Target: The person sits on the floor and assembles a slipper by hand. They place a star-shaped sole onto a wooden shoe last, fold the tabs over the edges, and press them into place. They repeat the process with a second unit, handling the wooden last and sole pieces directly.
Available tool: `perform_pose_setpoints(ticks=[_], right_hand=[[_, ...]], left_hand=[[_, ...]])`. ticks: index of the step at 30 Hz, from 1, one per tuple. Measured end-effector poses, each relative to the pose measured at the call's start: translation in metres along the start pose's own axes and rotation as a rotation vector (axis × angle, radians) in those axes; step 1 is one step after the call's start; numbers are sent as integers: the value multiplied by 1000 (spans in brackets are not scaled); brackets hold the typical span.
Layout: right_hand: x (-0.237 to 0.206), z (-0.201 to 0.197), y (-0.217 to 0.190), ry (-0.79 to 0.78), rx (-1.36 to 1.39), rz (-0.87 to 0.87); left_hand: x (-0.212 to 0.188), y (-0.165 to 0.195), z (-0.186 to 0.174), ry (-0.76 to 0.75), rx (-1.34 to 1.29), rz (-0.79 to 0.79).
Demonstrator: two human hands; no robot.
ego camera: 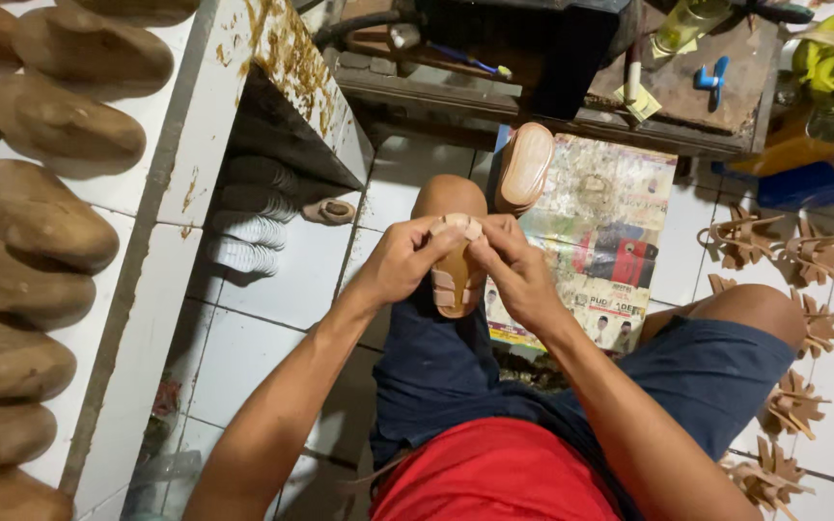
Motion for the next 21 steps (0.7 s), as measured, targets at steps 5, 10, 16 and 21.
perform_pose_setpoints(ticks=[5,10,16,21], right_hand=[[-3,-9,-1,-23,-41,0],[-2,-18,3,-86,47,46],[-7,-12,-11,-36,74,-61],[-37,-36,-63,159,-312,-278]], left_hand=[[-11,4,6,17,145,79],[-11,9,15,51,398,158],[-22,26,31,77,464,291],[-25,49,38,91,71,252]])
Point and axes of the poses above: each hand's wrist, its own x-axis towards the middle knuckle, its own z-axis out of the palm, y = z × x, the point moved 6 cm from there along x, towards the middle knuckle, and after that the axes turned 9 degrees about -x, right-handed, at the moved point
